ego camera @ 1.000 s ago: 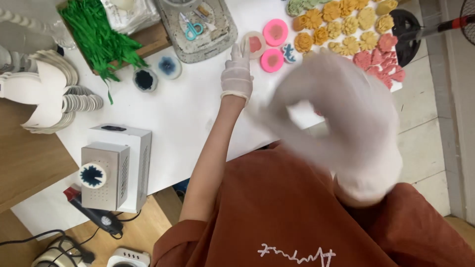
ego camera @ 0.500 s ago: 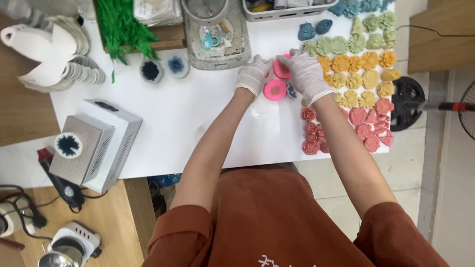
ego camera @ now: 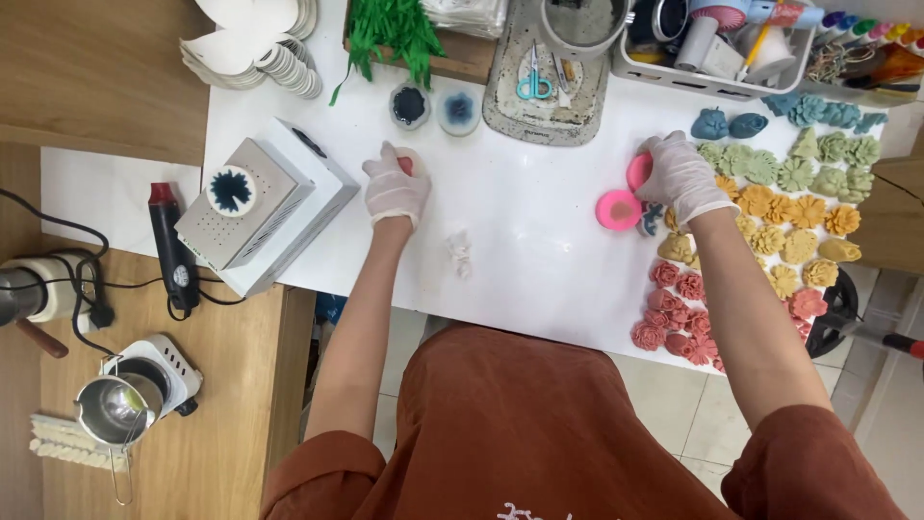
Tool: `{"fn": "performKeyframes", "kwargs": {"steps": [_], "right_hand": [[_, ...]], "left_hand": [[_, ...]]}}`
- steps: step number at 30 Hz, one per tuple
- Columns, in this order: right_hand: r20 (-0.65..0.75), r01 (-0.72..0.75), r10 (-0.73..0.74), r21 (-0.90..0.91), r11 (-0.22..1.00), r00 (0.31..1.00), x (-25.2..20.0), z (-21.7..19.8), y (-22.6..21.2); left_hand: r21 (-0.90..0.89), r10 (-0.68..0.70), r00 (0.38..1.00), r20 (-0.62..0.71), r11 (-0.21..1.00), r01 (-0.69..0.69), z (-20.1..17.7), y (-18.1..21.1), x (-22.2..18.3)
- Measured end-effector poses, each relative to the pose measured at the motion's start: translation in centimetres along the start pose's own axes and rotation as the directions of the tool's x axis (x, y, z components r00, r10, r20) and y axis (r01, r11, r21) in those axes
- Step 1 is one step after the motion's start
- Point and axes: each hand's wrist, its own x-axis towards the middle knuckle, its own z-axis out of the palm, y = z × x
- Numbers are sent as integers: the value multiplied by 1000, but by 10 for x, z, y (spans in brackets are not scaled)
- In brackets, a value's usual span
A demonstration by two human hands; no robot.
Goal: Unmold decorative wax shapes and organize a display of floral-themed wax melts.
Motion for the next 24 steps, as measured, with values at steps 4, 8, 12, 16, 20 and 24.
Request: {"fn": "performKeyframes", "kwargs": {"steps": [4, 8, 12, 16, 20, 24], "right_hand": [[-100, -60, 64, 39, 997, 993, -2, -9, -29], [-243, -12, 55, 172, 985, 969, 6, 15, -109], [-324, 59, 78, 393, 918, 943, 18, 55, -210], [-259, -59, 275, 620, 782, 926, 30, 81, -286], [-265, -94, 332, 636, 766, 905, 38, 91, -310], [-326, 26, 223, 614, 789, 919, 19, 73, -279]], "left_hand": [[-35, -32, 999, 21, 999, 33, -18, -17, 27], [-67, 8, 999, 35, 998, -6, -15, -17, 33], [-148, 3, 999, 38, 989, 3, -17, -12, 28], [-223, 38, 999, 34, 974, -29, 0, -14, 29], [-257, -18, 996, 85, 966, 40, -9, -15, 12], [-245, 105, 983, -151, 959, -140, 0, -25, -24]]}}
